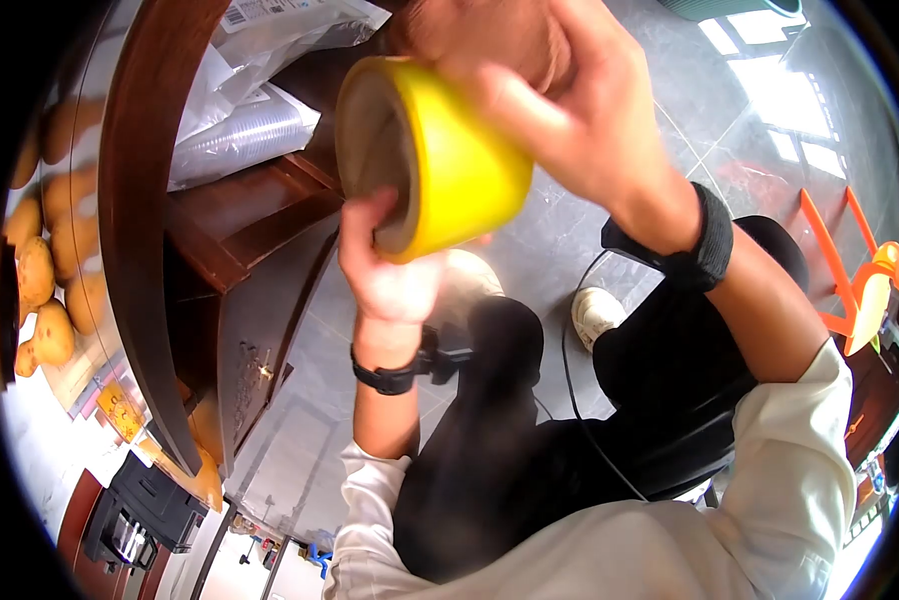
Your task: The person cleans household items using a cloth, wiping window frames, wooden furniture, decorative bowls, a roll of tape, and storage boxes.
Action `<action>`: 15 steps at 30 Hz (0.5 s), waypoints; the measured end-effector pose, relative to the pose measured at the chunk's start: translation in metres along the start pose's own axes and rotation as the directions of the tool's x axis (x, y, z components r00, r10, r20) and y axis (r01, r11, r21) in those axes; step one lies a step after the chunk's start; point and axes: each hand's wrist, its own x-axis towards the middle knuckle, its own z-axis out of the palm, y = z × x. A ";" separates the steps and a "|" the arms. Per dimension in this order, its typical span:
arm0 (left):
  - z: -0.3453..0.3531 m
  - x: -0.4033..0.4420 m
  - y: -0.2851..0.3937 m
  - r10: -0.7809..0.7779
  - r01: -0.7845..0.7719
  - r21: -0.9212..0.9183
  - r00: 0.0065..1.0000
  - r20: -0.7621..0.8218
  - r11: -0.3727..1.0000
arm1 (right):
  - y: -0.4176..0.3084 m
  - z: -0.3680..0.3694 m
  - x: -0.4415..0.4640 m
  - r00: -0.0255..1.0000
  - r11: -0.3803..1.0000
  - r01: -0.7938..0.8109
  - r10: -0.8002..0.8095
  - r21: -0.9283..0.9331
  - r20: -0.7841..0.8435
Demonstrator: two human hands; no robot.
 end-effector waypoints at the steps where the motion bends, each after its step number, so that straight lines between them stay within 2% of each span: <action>1: 0.004 0.000 -0.005 0.041 -0.044 -0.064 0.998 -0.058 0.997 | 0.000 -0.002 -0.001 0.992 0.976 0.124 -0.119 -0.179 0.040; 3: 0.013 0.001 -0.013 0.121 -0.151 -0.175 0.978 -0.173 0.973 | 0.006 0.009 -0.005 0.968 0.945 0.249 -0.252 -0.213 0.014; 5: 0.016 -0.002 -0.013 0.110 -0.156 -0.341 0.982 -0.153 0.927 | 0.005 0.015 -0.009 0.913 0.879 0.402 -0.406 -0.256 0.040; 6: 0.026 0.002 -0.009 0.123 -0.202 -0.386 0.968 -0.221 0.900 | 0.002 0.019 -0.021 0.933 0.889 0.360 -0.352 -0.283 0.079; 7: 0.026 0.003 -0.007 0.099 -0.194 -0.381 0.962 -0.255 0.904 | 0.004 0.031 -0.026 0.903 0.879 0.416 -0.429 -0.233 -0.007; 9: 0.025 0.006 -0.004 0.051 -0.177 -0.373 0.945 -0.324 0.911 | 0.000 0.043 -0.033 0.894 0.890 0.379 -0.423 -0.253 -0.146; 10: 0.028 0.003 -0.001 0.057 -0.175 -0.376 0.951 -0.305 0.910 | -0.009 0.042 -0.032 0.893 0.887 0.380 -0.426 -0.262 -0.147; 12: 0.021 0.001 -0.007 0.104 -0.075 -0.623 0.995 0.010 0.779 | -0.007 0.047 -0.045 0.887 0.884 0.413 -0.445 -0.221 -0.121; 15: 0.020 0.007 -0.011 0.158 -0.039 -0.624 0.978 0.137 0.780 | 0.002 0.045 -0.052 0.873 0.872 0.473 -0.483 -0.126 -0.066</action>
